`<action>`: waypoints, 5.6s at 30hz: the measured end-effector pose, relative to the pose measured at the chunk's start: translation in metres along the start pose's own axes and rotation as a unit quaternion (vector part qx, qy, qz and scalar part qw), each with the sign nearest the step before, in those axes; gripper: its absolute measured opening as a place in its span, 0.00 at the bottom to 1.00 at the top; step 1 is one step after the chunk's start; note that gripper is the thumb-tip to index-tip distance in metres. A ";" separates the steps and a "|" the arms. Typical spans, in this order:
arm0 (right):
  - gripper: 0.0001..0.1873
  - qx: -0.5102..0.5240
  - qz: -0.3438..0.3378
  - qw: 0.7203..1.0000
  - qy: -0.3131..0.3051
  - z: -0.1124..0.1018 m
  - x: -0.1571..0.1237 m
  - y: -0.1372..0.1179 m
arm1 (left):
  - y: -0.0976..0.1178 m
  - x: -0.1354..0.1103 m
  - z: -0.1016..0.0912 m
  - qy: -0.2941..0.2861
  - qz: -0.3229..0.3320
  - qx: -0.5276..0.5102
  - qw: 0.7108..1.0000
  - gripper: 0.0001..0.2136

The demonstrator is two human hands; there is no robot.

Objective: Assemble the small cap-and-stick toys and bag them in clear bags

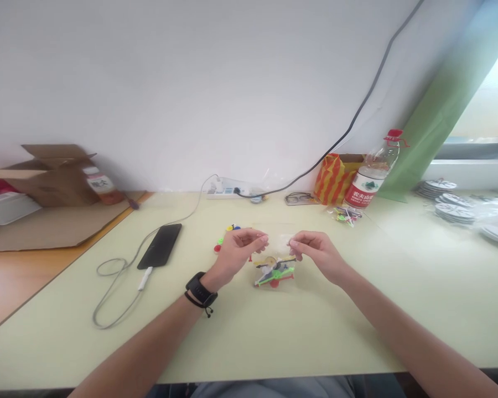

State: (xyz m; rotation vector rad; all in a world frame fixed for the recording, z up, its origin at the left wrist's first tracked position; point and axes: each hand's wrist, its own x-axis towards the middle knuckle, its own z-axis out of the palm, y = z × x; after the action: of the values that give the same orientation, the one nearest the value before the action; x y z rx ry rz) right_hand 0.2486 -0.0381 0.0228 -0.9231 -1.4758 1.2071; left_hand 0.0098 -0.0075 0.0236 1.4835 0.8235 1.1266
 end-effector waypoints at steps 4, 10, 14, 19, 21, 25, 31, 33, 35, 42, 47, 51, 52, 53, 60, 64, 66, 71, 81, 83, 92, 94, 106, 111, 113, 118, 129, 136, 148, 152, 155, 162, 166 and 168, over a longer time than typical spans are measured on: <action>0.14 0.006 -0.008 1.000 0.005 -0.001 0.000 -0.001 | -0.001 0.002 -0.006 -0.037 -0.003 -0.006 0.999 0.11; 0.14 0.011 0.000 1.000 0.004 -0.004 0.001 0.003 | -0.005 0.005 -0.012 -0.032 -0.010 0.001 0.999 0.12; 0.16 0.003 0.007 1.000 0.004 -0.005 0.005 0.009 | -0.008 0.005 -0.011 -0.034 -0.007 0.015 0.999 0.13; 0.16 -0.021 0.016 1.000 0.011 -0.004 0.006 0.011 | -0.009 0.005 -0.010 -0.042 -0.006 0.050 0.998 0.13; 0.18 -0.026 0.017 0.999 0.015 -0.003 0.005 0.008 | -0.008 0.005 -0.011 -0.042 -0.008 0.048 0.998 0.13; 0.17 -0.025 0.013 1.000 0.011 -0.003 0.003 0.004 | -0.005 0.005 -0.013 -0.067 -0.007 0.028 0.997 0.12; 0.14 -0.002 0.008 1.000 0.017 -0.005 0.003 0.006 | -0.003 0.007 -0.018 -0.045 -0.006 -0.008 0.999 0.11; 0.13 0.006 0.015 1.000 0.021 -0.006 0.003 0.008 | -0.002 0.008 -0.021 -0.053 -0.014 -0.022 0.998 0.11; 0.13 0.024 0.026 0.999 0.021 -0.008 0.003 0.010 | 0.000 0.009 -0.024 -0.072 -0.017 -0.027 0.997 0.10; 0.12 0.072 0.055 0.995 0.028 -0.008 0.005 0.012 | -0.004 0.012 -0.031 -0.060 -0.019 -0.044 0.997 0.07; 0.08 0.089 0.047 0.995 0.020 -0.009 0.006 0.012 | -0.003 0.012 -0.029 -0.053 -0.016 -0.031 0.998 0.05; 0.11 0.082 0.023 0.996 0.016 -0.009 0.006 0.012 | -0.002 0.010 -0.025 -0.039 -0.019 -0.032 0.999 0.05; 0.12 0.068 0.019 0.997 0.015 -0.008 0.006 0.012 | -0.003 0.009 -0.024 -0.032 -0.018 -0.033 0.999 0.06; 0.12 0.052 0.016 0.998 0.013 -0.008 0.005 0.012 | -0.004 0.009 -0.023 -0.023 -0.015 -0.028 0.999 0.08; 0.15 0.089 0.001 0.996 -0.011 -0.013 0.005 0.011 | -0.008 0.008 -0.017 0.004 -0.017 0.002 1.000 0.12; 0.15 0.059 0.002 0.998 -0.019 -0.014 0.006 0.012 | -0.005 0.008 -0.016 0.004 -0.020 -0.033 0.999 0.14; 0.15 0.014 -0.007 1.000 -0.016 -0.011 0.005 0.011 | -0.004 0.008 -0.016 0.008 -0.021 -0.040 0.999 0.14; 0.14 -0.038 -0.029 0.998 0.032 -0.004 0.002 0.009 | -0.001 0.009 -0.016 0.004 -0.032 -0.045 0.998 0.14; 0.10 0.043 -0.007 0.996 0.074 -0.009 0.005 0.013 | 0.001 0.009 -0.020 -0.004 -0.049 -0.060 0.997 0.15; 0.08 0.074 -0.001 0.994 0.077 -0.011 0.006 0.015 | 0.000 0.010 -0.020 -0.005 -0.042 -0.054 0.998 0.14; 0.16 -0.019 0.018 0.999 0.038 -0.001 0.003 0.008 | 0.000 0.006 -0.019 -0.025 -0.007 0.002 1.000 0.13; 0.15 -0.036 0.011 0.999 0.024 0.001 0.001 0.006 | 0.001 0.005 -0.016 -0.037 -0.007 0.023 0.999 0.15; 0.16 -0.046 0.008 0.999 0.009 0.003 0.002 0.009 | 0.001 0.002 -0.006 -0.078 -0.011 0.069 0.995 0.13; 0.15 -0.036 0.011 0.999 0.026 -0.005 0.002 0.004 | 0.004 0.004 -0.012 -0.077 -0.026 0.058 0.995 0.14; 0.15 -0.031 0.008 0.999 0.035 -0.008 0.002 0.003 | 0.003 0.005 -0.014 -0.074 -0.033 0.061 0.995 0.15; 0.16 -0.011 0.006 0.999 0.032 -0.003 0.002 0.004 | 0.001 0.004 -0.012 -0.083 -0.012 0.058 0.995 0.14; 0.14 -0.045 0.003 0.998 -0.035 0.012 -0.002 0.009 | 0.001 -0.004 0.004 -0.100 0.004 0.044 0.994 0.10; 0.13 -0.067 -0.006 0.997 -0.035 0.010 -0.001 0.010 | -0.005 -0.002 0.003 -0.117 0.001 0.070 0.991 0.11; 0.13 -0.096 -0.014 0.995 -0.006 0.004 0.001 0.013 | -0.008 0.002 -0.007 -0.117 -0.007 0.075 0.990 0.11; 0.15 -0.078 -0.004 0.997 -0.030 0.002 0.002 0.015 | -0.010 0.004 -0.009 -0.118 -0.004 0.079 0.990 0.12; 0.16 -0.070 0.000 0.997 -0.045 0.001 0.003 0.017 | -0.012 0.005 -0.011 -0.117 -0.008 0.079 0.990 0.13; 0.16 -0.042 0.018 0.999 -0.029 0.000 0.003 0.016 | -0.011 0.006 -0.014 -0.112 -0.008 0.071 0.991 0.11; 0.12 -0.017 0.018 1.000 -0.011 -0.002 0.003 0.018 | -0.012 0.007 -0.015 -0.092 -0.008 0.055 0.994 0.09; 0.10 0.002 0.020 1.000 -0.010 -0.003 0.003 0.021 | -0.012 0.008 -0.016 -0.079 -0.004 0.047 0.996 0.09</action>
State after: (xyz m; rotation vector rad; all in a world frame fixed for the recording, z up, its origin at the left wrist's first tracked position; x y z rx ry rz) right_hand 0.2505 -0.0301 0.0030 -0.9442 -1.4759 1.2511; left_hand -0.0018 0.0072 0.0133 1.6227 0.7810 0.9620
